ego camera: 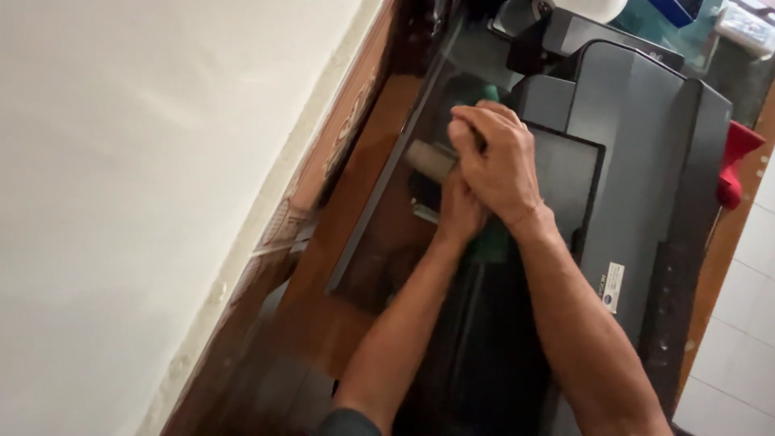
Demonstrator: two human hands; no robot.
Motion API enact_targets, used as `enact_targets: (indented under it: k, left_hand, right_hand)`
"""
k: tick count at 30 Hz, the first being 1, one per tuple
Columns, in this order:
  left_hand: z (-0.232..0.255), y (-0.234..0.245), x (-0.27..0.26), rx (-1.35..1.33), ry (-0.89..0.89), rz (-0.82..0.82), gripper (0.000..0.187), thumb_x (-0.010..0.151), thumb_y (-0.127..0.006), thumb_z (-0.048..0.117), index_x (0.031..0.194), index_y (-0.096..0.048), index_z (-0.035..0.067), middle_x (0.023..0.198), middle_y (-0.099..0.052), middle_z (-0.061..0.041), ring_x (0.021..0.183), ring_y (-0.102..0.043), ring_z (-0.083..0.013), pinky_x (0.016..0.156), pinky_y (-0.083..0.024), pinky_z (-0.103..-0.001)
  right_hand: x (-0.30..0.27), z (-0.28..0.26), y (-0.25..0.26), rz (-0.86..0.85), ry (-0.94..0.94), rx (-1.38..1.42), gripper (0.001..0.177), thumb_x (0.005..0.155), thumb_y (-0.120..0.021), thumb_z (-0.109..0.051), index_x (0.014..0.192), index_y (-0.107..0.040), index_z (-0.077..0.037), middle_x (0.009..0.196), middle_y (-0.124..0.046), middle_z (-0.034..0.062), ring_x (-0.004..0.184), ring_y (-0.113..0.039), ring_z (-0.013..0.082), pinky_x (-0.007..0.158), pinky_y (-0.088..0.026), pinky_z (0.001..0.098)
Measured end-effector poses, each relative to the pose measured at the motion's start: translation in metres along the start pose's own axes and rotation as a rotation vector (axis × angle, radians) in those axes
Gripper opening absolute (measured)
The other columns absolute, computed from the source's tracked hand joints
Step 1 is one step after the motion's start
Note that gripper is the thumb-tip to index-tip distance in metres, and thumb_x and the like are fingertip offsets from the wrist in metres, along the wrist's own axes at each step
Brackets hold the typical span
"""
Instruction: Cleaning an ink-tank printer and its surroundings with a cloth.
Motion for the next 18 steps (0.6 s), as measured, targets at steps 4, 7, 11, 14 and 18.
enact_targets:
  k: [4,7,11,14,18]
  left_hand:
    - [-0.007,-0.003,-0.001,0.168,0.083,-0.021,0.034,0.101,-0.058,0.018,0.127,-0.064,-0.005,0.115,-0.075,-0.023,0.113,-0.071,-0.0259,0.090,-0.056,-0.037]
    - [0.025,0.018,-0.024,0.105,0.185,0.097,0.034,0.108,-0.050,0.015,0.136,-0.060,-0.002,0.123,-0.072,-0.022,0.117,-0.070,-0.0280,0.094,-0.054,-0.035]
    - [0.041,0.047,0.001,0.337,0.160,0.094,0.030,0.102,-0.056,0.007,0.129,-0.065,-0.002,0.119,-0.074,-0.022,0.114,-0.074,-0.0306,0.095,-0.056,-0.036]
    - [-0.012,0.044,0.037,0.403,0.107,0.056,0.033,0.103,-0.056,0.010,0.134,-0.063,0.000,0.128,-0.070,-0.021,0.121,-0.069,-0.0302,0.101,-0.053,-0.037]
    - [-0.083,0.040,0.065,0.535,0.026,-0.159,0.042,0.102,-0.056,0.015,0.143,-0.053,0.003,0.140,-0.061,-0.023,0.133,-0.056,-0.0333,0.111,-0.044,-0.041]
  right_hand:
    - [0.013,0.020,-0.005,-0.015,0.020,0.029,0.016,0.101,-0.071,-0.010,0.114,-0.073,0.000,0.118,-0.073,0.0210,0.114,-0.071,0.0369,0.101,-0.056,0.0419]
    - [0.017,0.013,-0.005,0.015,0.041,-0.104,0.016,0.098,-0.067,-0.008,0.110,-0.074,0.000,0.117,-0.074,0.0189,0.112,-0.068,0.0382,0.101,-0.053,0.0439]
    - [0.018,0.008,-0.019,-0.281,0.019,-0.223,0.015,0.097,-0.067,-0.018,0.096,-0.077,-0.006,0.104,-0.078,0.0088,0.097,-0.072,0.0304,0.099,-0.050,0.0450]
    - [0.019,0.013,-0.021,-0.264,0.017,-0.254,0.018,0.098,-0.065,-0.017,0.104,-0.077,-0.006,0.109,-0.077,0.0093,0.099,-0.071,0.0292,0.098,-0.050,0.0434]
    - [0.017,0.020,-0.028,-0.311,0.034,-0.323,0.019,0.098,-0.062,-0.011,0.109,-0.078,-0.008,0.112,-0.077,0.0080,0.102,-0.073,0.0261,0.100,-0.050,0.0422]
Point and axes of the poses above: each hand's wrist, its own x-axis towards the middle knuckle, its own y-axis out of the back of the hand, z = x × y, the point moved 5 cm from there along x, towards the middle knuckle
